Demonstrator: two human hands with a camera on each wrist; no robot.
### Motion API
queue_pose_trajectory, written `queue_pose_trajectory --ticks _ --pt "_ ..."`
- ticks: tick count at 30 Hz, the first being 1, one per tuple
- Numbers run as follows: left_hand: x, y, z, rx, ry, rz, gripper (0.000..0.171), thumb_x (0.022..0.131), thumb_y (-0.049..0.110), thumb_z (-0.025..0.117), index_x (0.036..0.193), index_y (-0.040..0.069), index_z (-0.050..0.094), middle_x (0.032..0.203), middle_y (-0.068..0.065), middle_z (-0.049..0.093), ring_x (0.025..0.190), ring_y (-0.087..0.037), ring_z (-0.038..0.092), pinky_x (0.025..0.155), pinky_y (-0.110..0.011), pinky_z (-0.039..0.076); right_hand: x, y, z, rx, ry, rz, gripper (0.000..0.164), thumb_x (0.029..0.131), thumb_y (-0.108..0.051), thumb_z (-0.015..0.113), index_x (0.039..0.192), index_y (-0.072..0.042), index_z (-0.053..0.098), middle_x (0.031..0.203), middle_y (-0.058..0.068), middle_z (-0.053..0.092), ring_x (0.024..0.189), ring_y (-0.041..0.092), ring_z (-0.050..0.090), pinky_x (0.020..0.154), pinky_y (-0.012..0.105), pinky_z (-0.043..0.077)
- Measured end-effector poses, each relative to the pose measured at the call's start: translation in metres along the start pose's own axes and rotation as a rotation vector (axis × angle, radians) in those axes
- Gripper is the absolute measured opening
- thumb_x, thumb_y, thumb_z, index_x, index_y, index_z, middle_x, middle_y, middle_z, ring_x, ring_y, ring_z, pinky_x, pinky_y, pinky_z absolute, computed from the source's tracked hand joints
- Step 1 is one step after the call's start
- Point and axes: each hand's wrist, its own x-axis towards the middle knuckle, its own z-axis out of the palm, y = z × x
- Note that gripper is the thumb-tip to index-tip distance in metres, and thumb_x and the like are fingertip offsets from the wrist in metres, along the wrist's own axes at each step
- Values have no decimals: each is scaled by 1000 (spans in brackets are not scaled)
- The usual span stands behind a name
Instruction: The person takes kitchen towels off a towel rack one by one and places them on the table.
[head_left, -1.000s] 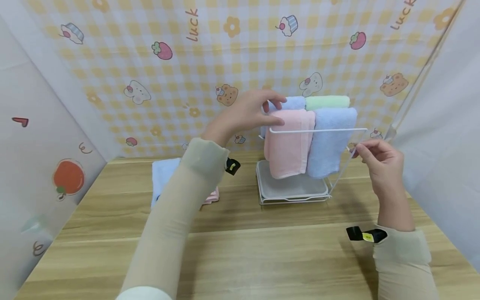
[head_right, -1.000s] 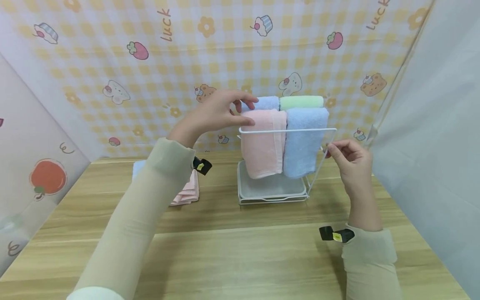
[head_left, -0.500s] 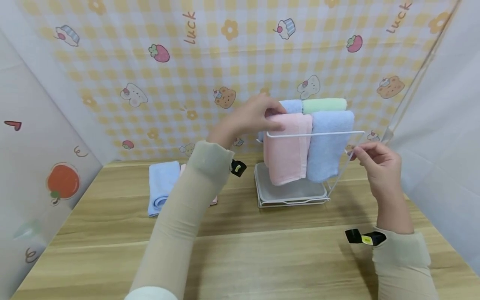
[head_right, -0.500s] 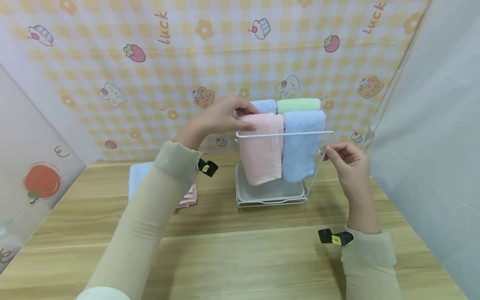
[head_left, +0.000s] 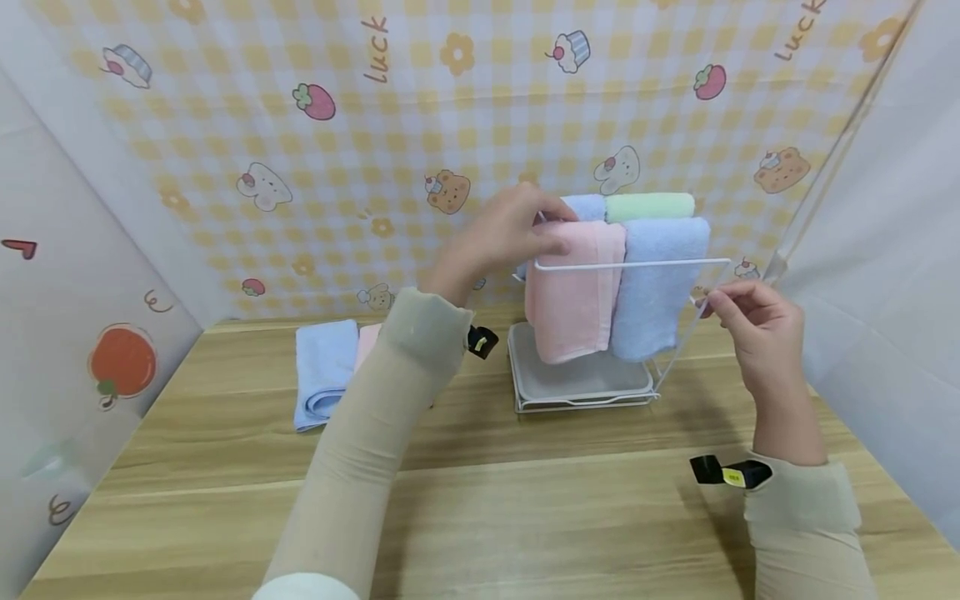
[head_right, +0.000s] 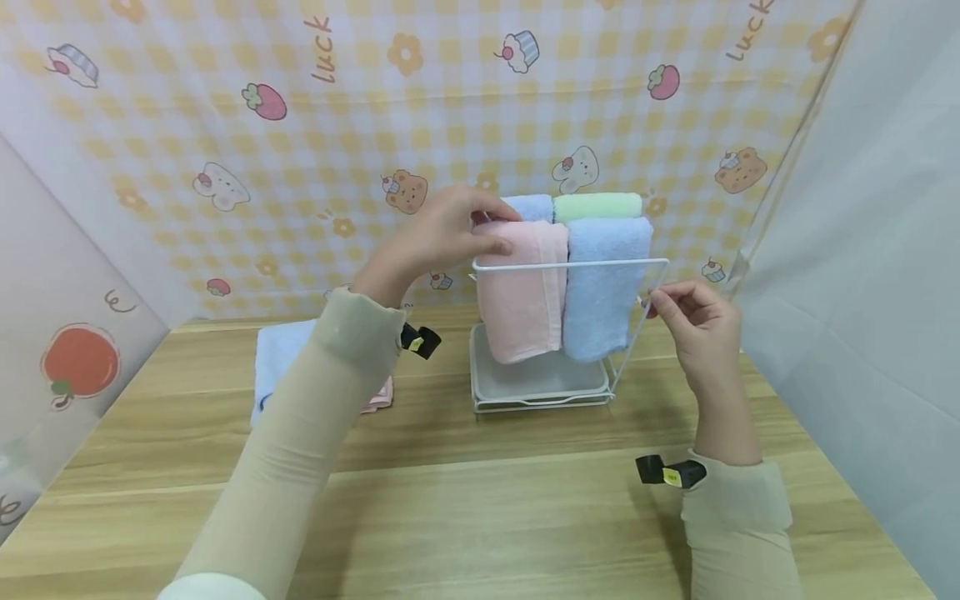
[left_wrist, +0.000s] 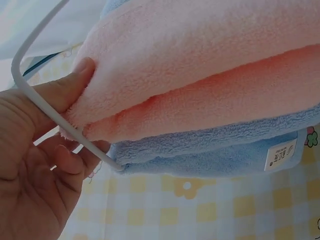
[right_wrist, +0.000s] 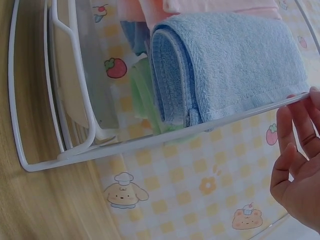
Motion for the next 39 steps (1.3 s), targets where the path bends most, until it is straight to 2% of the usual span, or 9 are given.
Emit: queue_pose_trajectory --ticks 6,17,24,30,39 --pt "-4 0 5 -28 96 10 28 87 23 78 114 16 76 113 2 73 99 -12 54 87 -25 47 0 1 -1 13 12 16 15 90 16 58 88 7 69 80 4 75 71 13 68 62 16 44" --pt "-4 0 7 -11 104 40 26 90 20 74 116 14 75 119 2 73 111 -12 60 97 -25 47 0 1 1 20 41 35 13 90 16 58 88 8 69 77 5 75 72 13 69 62 16 44" --pt "-6 -1 10 20 182 97 27 91 25 73 116 16 74 120 3 73 116 -14 62 101 -27 46 0 1 -1 24 44 35 13 91 15 58 88 8 69 77 5 75 72 13 67 62 17 43" --pt "-9 0 13 13 257 147 26 91 24 73 115 13 75 120 -1 72 118 -15 63 103 -26 45 1 2 -1 40 39 29 14 90 16 58 87 8 69 78 5 75 71 13 67 61 17 44" --pt "-7 5 12 -38 336 201 27 89 21 75 114 9 74 117 -4 73 114 -15 64 97 -19 47 1 5 -1 91 17 -29 12 86 23 58 88 14 67 81 9 74 73 16 68 63 18 51"
